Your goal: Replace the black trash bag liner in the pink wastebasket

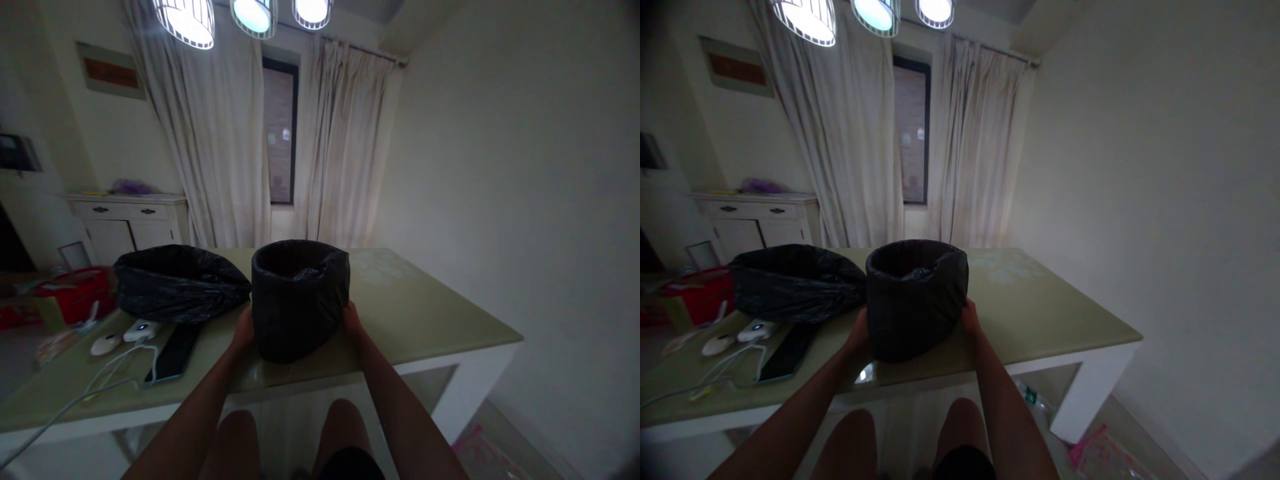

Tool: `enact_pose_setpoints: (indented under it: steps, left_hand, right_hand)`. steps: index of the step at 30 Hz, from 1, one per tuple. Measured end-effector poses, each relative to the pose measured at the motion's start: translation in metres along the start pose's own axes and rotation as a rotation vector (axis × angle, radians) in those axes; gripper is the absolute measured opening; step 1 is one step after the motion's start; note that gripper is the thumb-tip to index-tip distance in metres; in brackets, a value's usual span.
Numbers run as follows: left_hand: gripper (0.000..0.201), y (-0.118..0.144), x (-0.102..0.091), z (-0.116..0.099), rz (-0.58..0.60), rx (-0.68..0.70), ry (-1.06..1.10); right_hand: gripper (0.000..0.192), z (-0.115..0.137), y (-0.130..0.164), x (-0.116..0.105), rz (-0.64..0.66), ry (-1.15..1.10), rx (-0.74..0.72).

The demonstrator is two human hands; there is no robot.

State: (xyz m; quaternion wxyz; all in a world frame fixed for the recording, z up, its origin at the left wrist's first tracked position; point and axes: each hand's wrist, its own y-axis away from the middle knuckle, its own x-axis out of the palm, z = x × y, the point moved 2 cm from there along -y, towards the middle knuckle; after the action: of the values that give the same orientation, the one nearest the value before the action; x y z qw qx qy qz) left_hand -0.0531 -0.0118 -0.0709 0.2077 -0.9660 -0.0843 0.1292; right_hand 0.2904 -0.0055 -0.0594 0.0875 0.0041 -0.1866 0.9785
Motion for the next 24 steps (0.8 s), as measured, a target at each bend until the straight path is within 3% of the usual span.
enact_pose_setpoints:
  steps: [7, 13, 16, 18, 20, 22, 24]
  left_hand:
    - [0.036, 0.023, -0.005, -0.015, -0.017, -0.010, -0.049]
    - [0.043, 0.039, -0.011, -0.023, -0.140, -0.096, -0.110]
    - [0.049, 0.048, -0.014, -0.027, -0.184, -0.105, -0.125]
    - [0.055, 0.054, -0.015, -0.031, -0.186, -0.102, -0.125]
    - [0.062, 0.058, -0.017, -0.035, -0.180, -0.104, -0.120]
    - [0.067, 0.061, -0.018, -0.038, -0.183, -0.108, -0.114]
    - [0.067, 0.062, -0.019, -0.040, -0.198, -0.114, -0.108]
  right_hand:
    - [0.047, 0.014, 0.029, -0.005, -0.017, -0.070, 0.062]
    - [0.051, 0.030, 0.061, -0.011, -0.080, -0.105, 0.203]
    - [0.050, 0.052, 0.066, -0.023, -0.085, -0.129, 0.276]
    - [0.046, 0.086, 0.057, -0.036, -0.118, -0.133, 0.268]
    - [0.042, 0.144, 0.043, -0.049, -0.140, -0.156, 0.203]
    - [0.038, 0.226, 0.034, -0.059, -0.104, -0.242, 0.022]
    - [0.035, 0.321, 0.036, -0.064, 0.052, -0.333, -0.230]
